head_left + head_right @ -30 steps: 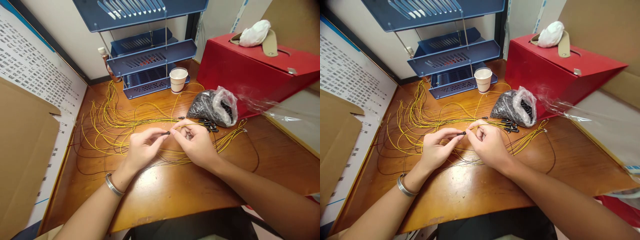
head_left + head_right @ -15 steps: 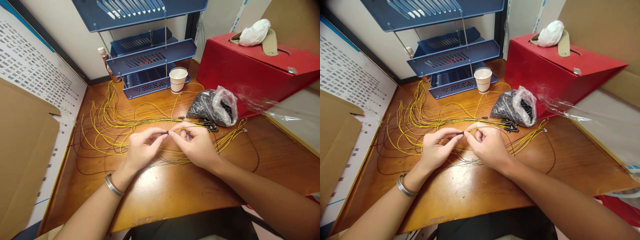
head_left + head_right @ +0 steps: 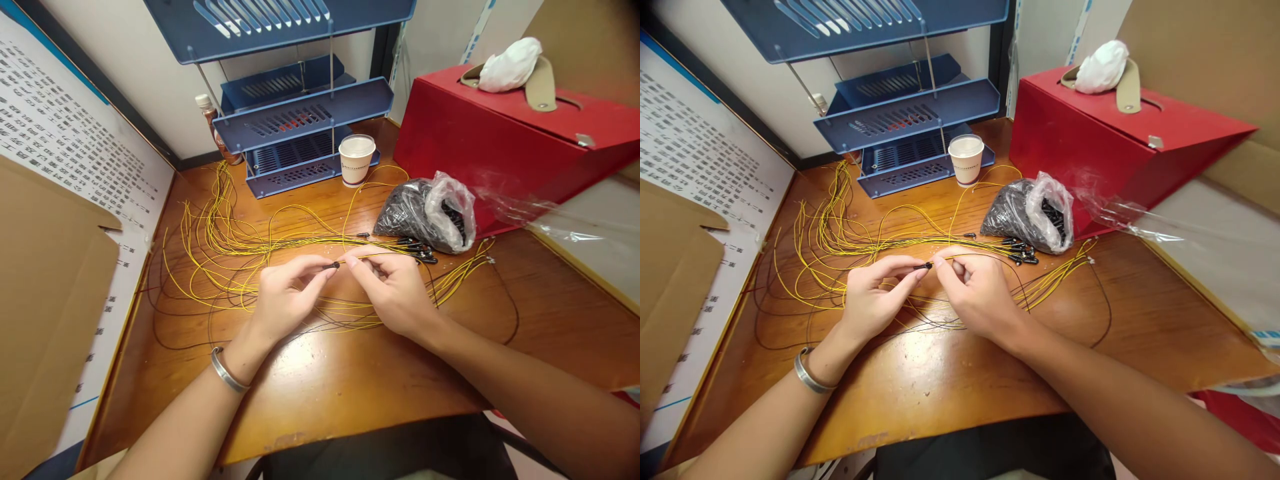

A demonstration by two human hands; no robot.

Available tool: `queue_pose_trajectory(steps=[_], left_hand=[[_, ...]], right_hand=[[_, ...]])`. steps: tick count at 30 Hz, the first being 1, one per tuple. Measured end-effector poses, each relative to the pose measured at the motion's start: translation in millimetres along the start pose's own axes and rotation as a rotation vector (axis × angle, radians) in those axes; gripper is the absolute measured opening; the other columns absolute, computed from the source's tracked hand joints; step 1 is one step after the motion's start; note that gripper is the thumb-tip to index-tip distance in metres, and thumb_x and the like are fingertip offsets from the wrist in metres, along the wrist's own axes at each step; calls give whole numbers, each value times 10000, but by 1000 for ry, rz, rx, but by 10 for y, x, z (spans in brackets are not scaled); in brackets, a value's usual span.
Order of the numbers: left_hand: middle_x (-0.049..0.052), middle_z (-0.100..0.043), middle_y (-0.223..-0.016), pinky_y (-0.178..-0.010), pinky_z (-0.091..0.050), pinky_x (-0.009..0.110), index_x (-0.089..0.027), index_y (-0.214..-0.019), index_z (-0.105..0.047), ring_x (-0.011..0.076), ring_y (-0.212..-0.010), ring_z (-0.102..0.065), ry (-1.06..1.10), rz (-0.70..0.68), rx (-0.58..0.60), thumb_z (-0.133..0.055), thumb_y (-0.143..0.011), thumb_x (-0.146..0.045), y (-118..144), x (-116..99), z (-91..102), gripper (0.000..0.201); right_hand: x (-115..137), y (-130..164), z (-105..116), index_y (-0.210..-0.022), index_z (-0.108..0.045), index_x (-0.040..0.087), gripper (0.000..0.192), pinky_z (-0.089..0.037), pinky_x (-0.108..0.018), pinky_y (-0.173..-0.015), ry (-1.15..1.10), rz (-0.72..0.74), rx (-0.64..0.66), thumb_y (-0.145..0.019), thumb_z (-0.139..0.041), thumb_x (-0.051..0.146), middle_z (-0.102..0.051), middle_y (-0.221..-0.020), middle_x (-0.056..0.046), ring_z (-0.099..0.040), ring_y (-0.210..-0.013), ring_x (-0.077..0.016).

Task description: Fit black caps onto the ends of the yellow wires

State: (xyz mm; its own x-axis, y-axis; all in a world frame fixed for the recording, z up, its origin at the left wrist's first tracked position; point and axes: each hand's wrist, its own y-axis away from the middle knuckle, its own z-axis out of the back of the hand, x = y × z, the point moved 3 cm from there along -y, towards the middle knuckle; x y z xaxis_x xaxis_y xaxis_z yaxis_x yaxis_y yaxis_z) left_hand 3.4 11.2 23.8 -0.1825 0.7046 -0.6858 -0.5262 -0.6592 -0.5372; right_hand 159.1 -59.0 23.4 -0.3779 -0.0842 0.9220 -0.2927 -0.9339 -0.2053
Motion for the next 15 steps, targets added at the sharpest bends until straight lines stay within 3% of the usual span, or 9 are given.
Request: queue_pose_trajectory(steps=[5,9,15], left_hand=[[6,-805,-844,-654,-623,119,-163,-944,-752,87,-684,-757,-11,-3,-1,-738,-849,-152,-3,13,3,96],[3,-802,-827,-642,-618,119,-162,-933,-748,85,-669,-753,-9,-4,-9,-746,-844,-161,-3,16,3,89],[10,-803,-827,-649,-614,115,-150,-922,-748,87,-673,-756,-17,-8,-3,-744,-839,-146,0,0,5,83]], right_hand=[[-24,0,4,-749,-657,144,284,-297,-265,-497,44,-17,-52,-918,-535,337,-447,-556,23,-369,-491,-84],[-24,-3,12,-796,-644,152,191,-314,-262,-505,59,8,-95,-890,-574,302,-436,-555,45,-395,-474,-76],[-29,0,-4,-815,-610,158,190,-302,-256,-497,79,20,-58,-902,-577,323,-414,-530,68,-380,-455,-69]])
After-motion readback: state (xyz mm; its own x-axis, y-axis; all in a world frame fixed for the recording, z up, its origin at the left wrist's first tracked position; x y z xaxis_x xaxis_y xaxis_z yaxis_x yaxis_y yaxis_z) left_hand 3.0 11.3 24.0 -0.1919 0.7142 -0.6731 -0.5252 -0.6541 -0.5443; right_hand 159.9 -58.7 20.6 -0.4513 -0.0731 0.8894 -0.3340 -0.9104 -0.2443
